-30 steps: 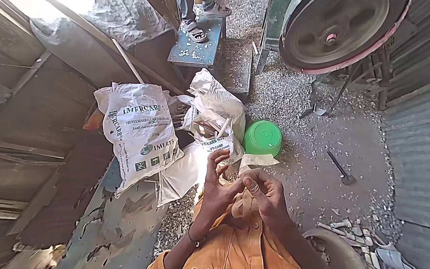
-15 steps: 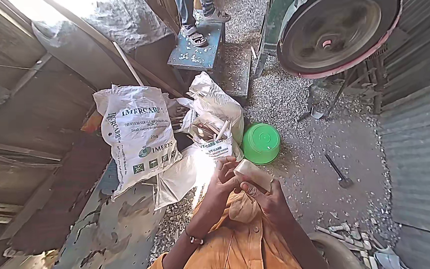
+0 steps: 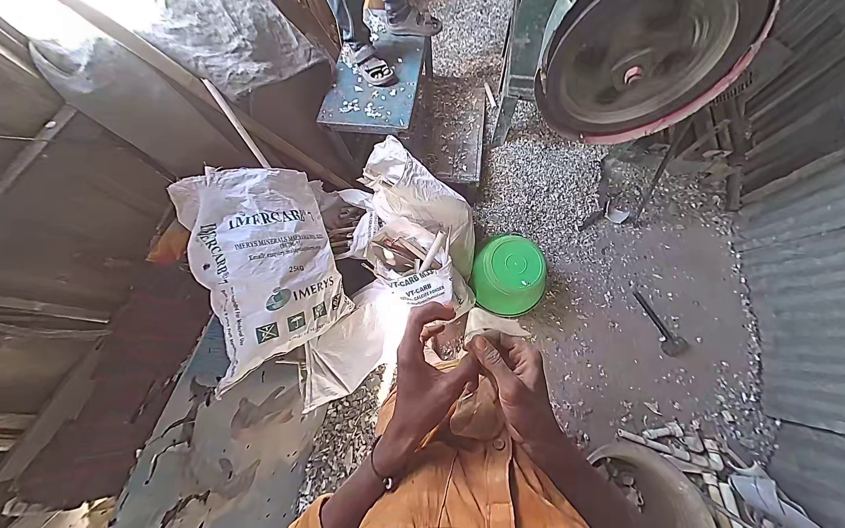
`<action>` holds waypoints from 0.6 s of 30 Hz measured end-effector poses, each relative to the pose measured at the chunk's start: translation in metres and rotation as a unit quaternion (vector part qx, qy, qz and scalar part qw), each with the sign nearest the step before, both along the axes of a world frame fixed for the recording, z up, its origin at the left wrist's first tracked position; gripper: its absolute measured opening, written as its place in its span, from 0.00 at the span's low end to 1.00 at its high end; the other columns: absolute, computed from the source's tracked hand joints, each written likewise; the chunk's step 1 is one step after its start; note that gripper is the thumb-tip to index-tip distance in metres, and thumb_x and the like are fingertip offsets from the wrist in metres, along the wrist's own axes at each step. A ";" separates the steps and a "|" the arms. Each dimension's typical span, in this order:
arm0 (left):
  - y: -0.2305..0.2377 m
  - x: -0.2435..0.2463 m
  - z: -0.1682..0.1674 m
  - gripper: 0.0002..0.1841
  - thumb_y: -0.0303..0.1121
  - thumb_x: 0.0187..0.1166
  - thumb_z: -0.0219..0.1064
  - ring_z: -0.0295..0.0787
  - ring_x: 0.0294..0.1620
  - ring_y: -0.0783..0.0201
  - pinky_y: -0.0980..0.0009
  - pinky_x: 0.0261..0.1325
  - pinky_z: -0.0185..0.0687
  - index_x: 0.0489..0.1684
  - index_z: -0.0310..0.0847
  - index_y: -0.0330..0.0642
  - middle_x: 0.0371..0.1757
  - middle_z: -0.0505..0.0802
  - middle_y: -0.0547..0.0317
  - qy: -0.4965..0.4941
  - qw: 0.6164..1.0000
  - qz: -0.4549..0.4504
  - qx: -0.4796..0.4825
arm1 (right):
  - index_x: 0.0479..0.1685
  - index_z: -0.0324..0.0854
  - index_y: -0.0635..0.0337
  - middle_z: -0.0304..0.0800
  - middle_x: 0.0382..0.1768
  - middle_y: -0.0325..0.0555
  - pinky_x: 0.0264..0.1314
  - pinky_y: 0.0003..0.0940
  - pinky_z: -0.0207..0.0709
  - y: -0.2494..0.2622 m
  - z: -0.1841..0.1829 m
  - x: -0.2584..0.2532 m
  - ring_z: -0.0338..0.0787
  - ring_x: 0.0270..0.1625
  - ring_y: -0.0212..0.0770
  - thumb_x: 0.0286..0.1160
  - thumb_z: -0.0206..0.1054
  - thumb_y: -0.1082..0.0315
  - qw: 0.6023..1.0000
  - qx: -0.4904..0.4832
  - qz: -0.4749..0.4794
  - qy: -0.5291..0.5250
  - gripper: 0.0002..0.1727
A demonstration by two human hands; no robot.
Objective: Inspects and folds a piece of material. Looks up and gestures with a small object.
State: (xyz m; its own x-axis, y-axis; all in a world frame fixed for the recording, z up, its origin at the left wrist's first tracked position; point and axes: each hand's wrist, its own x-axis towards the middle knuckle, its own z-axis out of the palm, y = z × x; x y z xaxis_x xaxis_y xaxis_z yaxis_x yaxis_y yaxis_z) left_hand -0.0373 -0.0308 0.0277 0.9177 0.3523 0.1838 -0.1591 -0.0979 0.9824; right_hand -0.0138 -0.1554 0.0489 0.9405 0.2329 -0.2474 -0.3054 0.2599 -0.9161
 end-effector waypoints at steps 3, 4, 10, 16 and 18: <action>-0.001 0.001 0.000 0.24 0.33 0.65 0.81 0.83 0.65 0.74 0.72 0.69 0.83 0.58 0.76 0.48 0.57 0.87 0.69 -0.054 0.997 0.013 0.049 | 0.36 0.85 0.61 0.91 0.27 0.33 0.36 0.21 0.86 -0.002 0.002 0.005 0.89 0.29 0.24 0.85 0.57 0.74 0.999 0.008 0.041 0.020 0.12; 0.000 0.001 0.000 0.23 0.34 0.67 0.81 0.83 0.65 0.74 0.72 0.68 0.83 0.57 0.76 0.48 0.57 0.88 0.70 -0.060 0.997 0.015 0.054 | 0.37 0.86 0.61 0.91 0.29 0.33 0.40 0.22 0.87 -0.005 0.004 0.007 0.90 0.32 0.24 0.87 0.54 0.73 0.998 0.009 0.062 0.025 0.14; 0.005 0.001 -0.002 0.26 0.39 0.66 0.82 0.85 0.62 0.74 0.72 0.67 0.83 0.60 0.74 0.46 0.56 0.89 0.70 -0.051 0.996 0.037 0.059 | 0.58 0.79 0.68 0.94 0.49 0.38 0.60 0.31 0.90 -0.019 0.005 0.015 0.94 0.50 0.30 0.82 0.58 0.77 0.987 0.041 0.150 -0.041 0.11; 0.005 0.004 -0.003 0.27 0.36 0.64 0.82 0.85 0.62 0.75 0.72 0.69 0.83 0.60 0.74 0.44 0.55 0.89 0.69 -0.057 0.994 0.052 0.082 | 0.47 0.84 0.65 0.94 0.40 0.37 0.52 0.27 0.89 -0.008 0.002 0.011 0.93 0.43 0.28 0.78 0.59 0.78 0.996 0.018 0.084 -0.004 0.08; 0.005 0.004 -0.002 0.27 0.35 0.63 0.82 0.86 0.61 0.74 0.72 0.67 0.84 0.59 0.74 0.43 0.55 0.89 0.68 -0.045 0.996 0.045 0.060 | 0.46 0.85 0.65 0.94 0.39 0.38 0.50 0.27 0.90 -0.007 0.001 0.013 0.94 0.41 0.29 0.83 0.55 0.76 0.996 0.033 0.082 0.030 0.11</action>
State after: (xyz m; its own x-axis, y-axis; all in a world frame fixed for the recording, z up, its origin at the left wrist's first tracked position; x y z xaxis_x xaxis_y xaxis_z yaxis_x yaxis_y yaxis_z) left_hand -0.0328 -0.0260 0.0256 0.8617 0.4019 0.3097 -0.2312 -0.2323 0.9448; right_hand -0.0011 -0.1619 0.0500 0.8727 0.4000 -0.2801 -0.4017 0.2619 -0.8775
